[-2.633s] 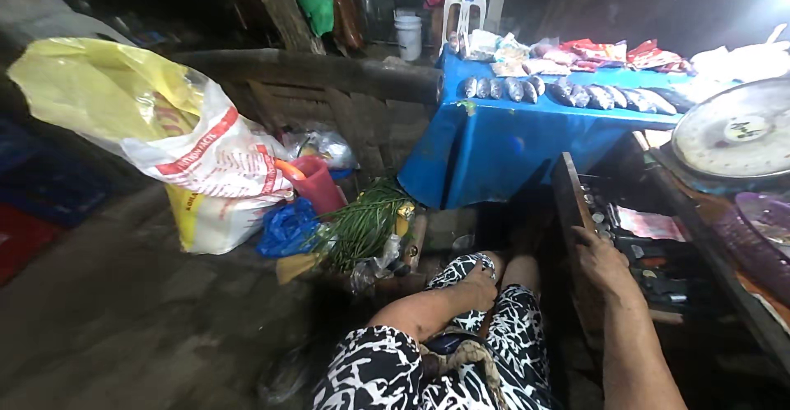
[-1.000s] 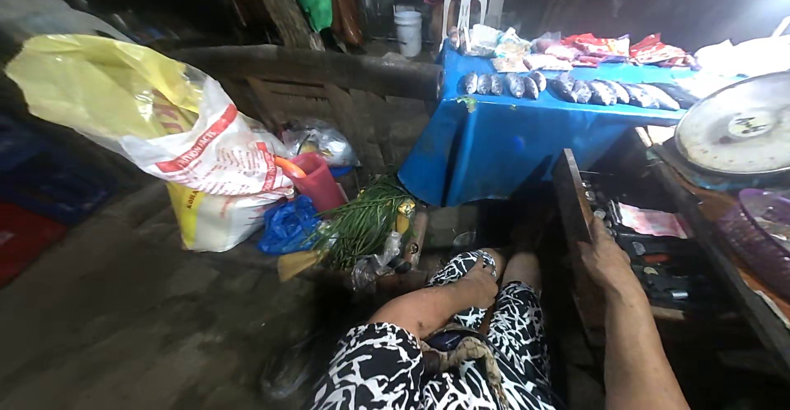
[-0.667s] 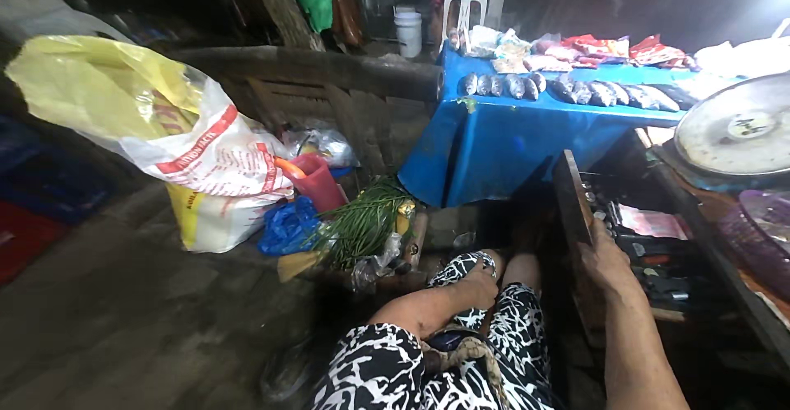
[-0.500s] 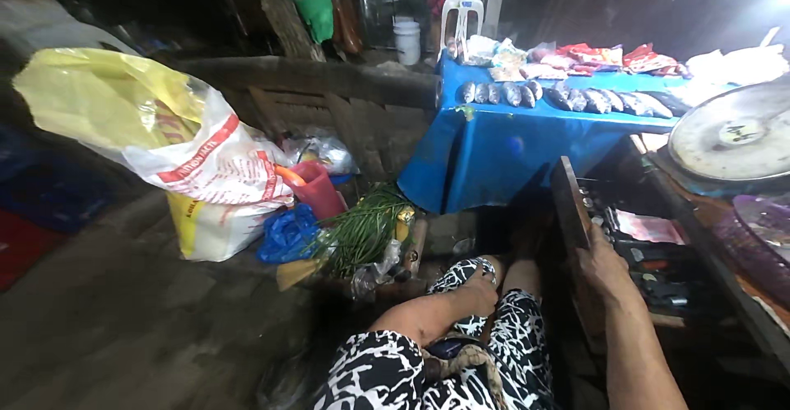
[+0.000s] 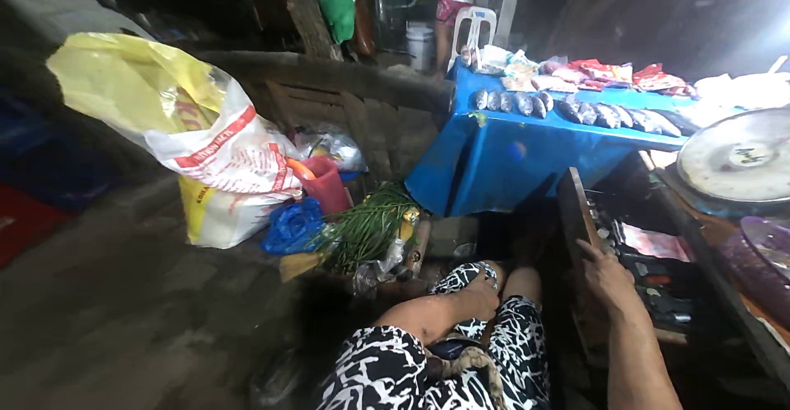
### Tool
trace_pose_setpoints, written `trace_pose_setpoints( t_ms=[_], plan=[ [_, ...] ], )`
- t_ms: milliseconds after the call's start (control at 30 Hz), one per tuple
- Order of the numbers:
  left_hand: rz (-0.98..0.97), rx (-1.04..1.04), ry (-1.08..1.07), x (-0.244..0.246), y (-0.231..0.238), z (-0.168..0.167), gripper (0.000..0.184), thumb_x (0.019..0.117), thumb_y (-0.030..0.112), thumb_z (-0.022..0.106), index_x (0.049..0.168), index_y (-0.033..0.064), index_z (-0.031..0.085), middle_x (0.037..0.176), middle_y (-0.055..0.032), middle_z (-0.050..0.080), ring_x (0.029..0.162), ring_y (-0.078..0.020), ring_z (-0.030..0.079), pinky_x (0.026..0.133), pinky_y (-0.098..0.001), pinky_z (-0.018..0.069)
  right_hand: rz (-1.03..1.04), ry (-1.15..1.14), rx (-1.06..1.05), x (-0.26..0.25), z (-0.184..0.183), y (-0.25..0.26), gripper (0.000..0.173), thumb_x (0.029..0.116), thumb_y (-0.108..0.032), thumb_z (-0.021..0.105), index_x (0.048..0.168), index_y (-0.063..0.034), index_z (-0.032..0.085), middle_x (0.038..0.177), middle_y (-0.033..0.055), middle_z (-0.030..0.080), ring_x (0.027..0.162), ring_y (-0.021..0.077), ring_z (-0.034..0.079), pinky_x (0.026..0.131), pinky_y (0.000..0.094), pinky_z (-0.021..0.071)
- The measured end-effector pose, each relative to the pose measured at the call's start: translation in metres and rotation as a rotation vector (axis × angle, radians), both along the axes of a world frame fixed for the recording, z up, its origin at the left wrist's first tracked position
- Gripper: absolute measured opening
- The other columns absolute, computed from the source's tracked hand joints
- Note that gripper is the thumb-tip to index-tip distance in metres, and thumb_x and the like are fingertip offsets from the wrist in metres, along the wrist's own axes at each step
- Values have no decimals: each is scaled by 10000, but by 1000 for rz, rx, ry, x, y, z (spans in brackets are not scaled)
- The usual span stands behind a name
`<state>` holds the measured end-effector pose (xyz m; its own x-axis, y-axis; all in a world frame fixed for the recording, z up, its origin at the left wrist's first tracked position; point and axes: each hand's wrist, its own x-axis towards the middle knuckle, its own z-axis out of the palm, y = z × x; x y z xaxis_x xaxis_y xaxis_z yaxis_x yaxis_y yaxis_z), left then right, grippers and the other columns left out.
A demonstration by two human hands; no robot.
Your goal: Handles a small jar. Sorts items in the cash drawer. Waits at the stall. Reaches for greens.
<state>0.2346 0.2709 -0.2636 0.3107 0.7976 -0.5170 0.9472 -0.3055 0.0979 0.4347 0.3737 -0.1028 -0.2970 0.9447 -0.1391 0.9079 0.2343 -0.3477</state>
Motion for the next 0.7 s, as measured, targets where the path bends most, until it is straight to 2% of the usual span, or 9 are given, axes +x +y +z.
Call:
trace_pose_setpoints(
  t_ms=[133, 300, 533, 700],
  plan=[
    [10, 12, -18, 0, 1, -3, 368, 1002, 347, 589, 1092, 28, 749, 1402, -187, 602, 1475, -460, 327, 1177, -767, 97, -8, 19, 0, 1, -2, 2, 417, 1074, -179, 486, 1473, -273, 564, 1520, 238, 475, 1334, 460, 518, 1093, 720, 330],
    [6, 8, 1, 2, 3, -6, 365, 1002, 348, 587, 1114, 36, 741, 1408, -190, 595, 1478, -467, 316, 1165, -779, 114, -3, 57, -12, 3, -5, 4, 411, 1069, -176, 485, 1459, -269, 577, 1517, 219, 484, 1334, 445, 518, 1090, 714, 333],
    [7, 14, 14, 3, 4, -7, 385, 1006, 368, 580, 1126, 39, 739, 1389, -177, 614, 1476, -447, 336, 1176, -764, 126, 17, 70, -22, 5, -5, 5, 420, 1074, -168, 472, 1473, -262, 563, 1518, 226, 484, 1338, 444, 516, 1090, 712, 332],
    [7, -2, 32, 4, 4, -6, 384, 1009, 366, 576, 1161, 49, 731, 1427, -169, 590, 1488, -440, 319, 1180, -760, 115, 19, 64, -22, 5, -3, 5, 446, 1078, -168, 465, 1510, -263, 521, 1519, 246, 472, 1346, 456, 504, 1088, 712, 333]
  ],
)
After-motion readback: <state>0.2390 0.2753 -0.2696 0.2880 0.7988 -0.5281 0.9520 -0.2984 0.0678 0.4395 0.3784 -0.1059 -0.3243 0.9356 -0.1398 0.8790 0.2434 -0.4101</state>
